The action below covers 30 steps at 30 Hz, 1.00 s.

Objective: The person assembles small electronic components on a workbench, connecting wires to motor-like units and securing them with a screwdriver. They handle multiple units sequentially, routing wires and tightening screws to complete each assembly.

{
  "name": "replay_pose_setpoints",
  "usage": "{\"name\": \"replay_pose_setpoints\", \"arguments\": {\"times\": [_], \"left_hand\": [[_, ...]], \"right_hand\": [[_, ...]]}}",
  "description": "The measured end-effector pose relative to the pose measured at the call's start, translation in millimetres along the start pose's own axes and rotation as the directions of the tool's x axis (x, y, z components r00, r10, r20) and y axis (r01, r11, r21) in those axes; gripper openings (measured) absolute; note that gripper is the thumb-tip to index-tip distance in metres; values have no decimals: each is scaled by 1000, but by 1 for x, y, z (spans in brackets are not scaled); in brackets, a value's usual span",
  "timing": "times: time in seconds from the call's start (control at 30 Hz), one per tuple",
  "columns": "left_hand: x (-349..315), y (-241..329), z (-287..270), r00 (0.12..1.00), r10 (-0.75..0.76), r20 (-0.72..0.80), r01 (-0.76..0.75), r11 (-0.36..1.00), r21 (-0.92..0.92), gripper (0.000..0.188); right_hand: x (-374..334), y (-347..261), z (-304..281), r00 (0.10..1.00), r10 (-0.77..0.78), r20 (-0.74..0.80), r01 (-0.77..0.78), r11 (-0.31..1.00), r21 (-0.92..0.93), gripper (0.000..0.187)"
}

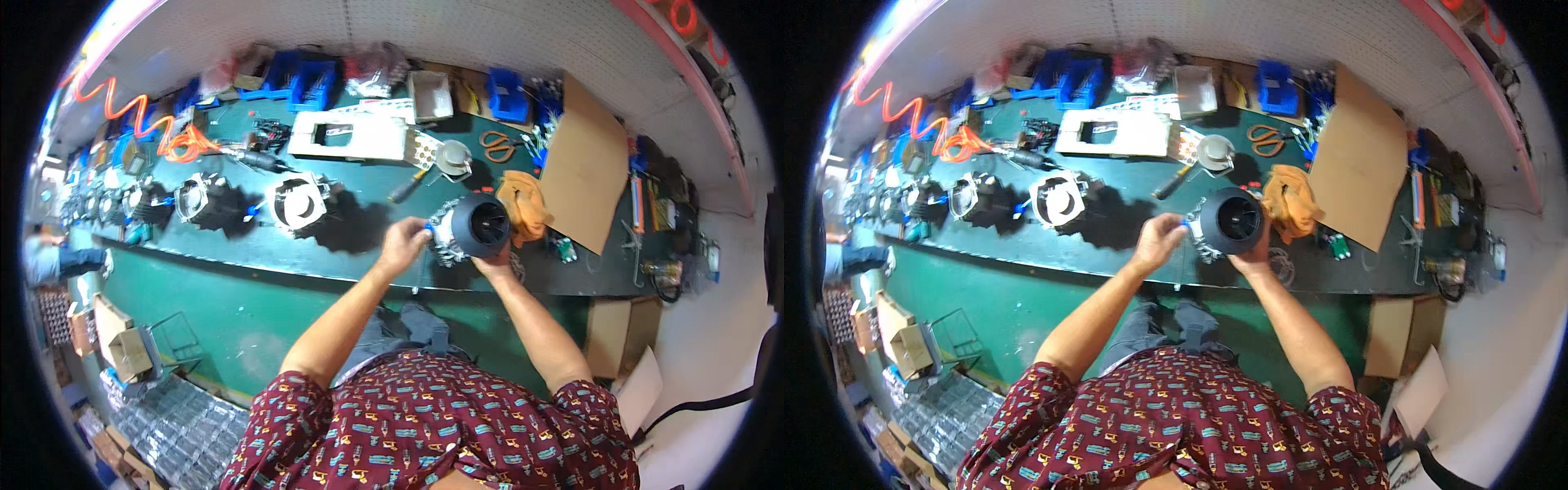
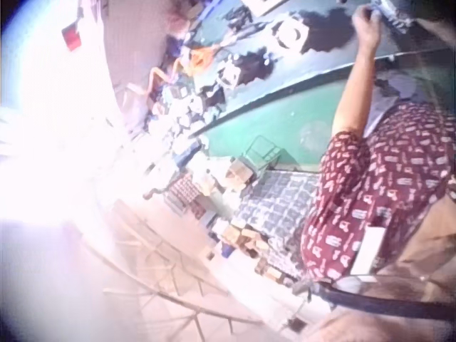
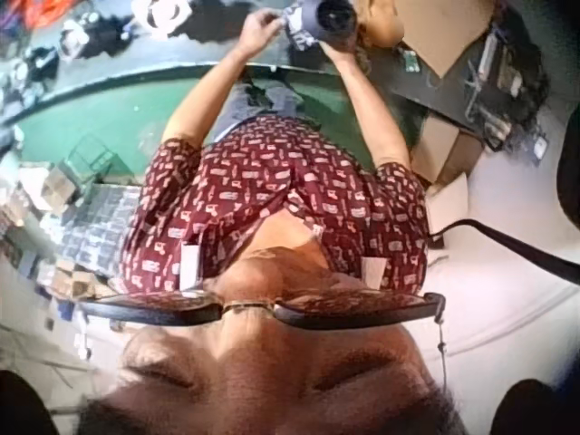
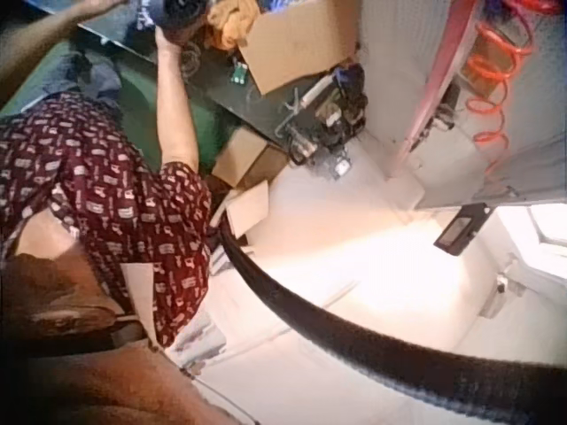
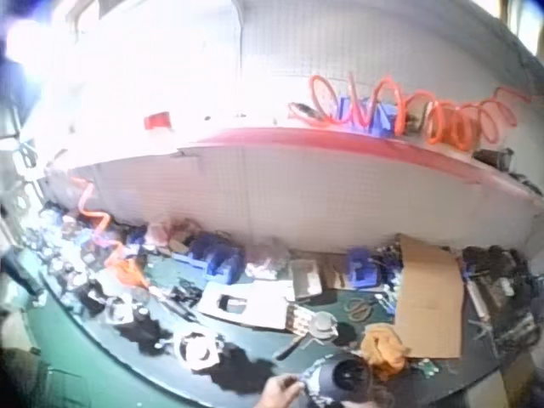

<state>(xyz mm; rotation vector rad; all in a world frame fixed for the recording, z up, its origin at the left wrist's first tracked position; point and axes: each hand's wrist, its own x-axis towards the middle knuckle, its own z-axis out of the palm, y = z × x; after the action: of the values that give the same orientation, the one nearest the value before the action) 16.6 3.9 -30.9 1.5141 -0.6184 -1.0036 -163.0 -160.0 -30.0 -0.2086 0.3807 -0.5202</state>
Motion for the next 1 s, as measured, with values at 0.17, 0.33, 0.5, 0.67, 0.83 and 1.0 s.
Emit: {"name": "replay_pose_setpoints", "arguments": {"times": [0.17,0.33,0.5,0.67,0.83,1.0], "left_hand": [[-41,50,-24,980,183,-71,-134,887,443,36],[-109,53,-130,885,332,-327,-136,855,501,29],[-92,42,-259,715,561,-417,-16,609,793,45],[-58,-9,-355,836,453,-310,54,494,868,69],[-57,-18,-384,981,146,-130,4,652,759,26],[-70,4,-402,957,-236,168,241,970,-14,17]], "right_hand": [[-13,1,36,903,-359,235,378,405,-833,89],[-84,18,66,844,-524,117,217,134,-967,92],[-125,31,24,608,-789,91,89,-47,-995,67],[-138,93,61,560,-827,54,-37,-91,-995,21],[-77,241,159,863,-491,121,120,-33,-992,22],[45,372,202,984,95,-152,-171,249,-953,36]]}}
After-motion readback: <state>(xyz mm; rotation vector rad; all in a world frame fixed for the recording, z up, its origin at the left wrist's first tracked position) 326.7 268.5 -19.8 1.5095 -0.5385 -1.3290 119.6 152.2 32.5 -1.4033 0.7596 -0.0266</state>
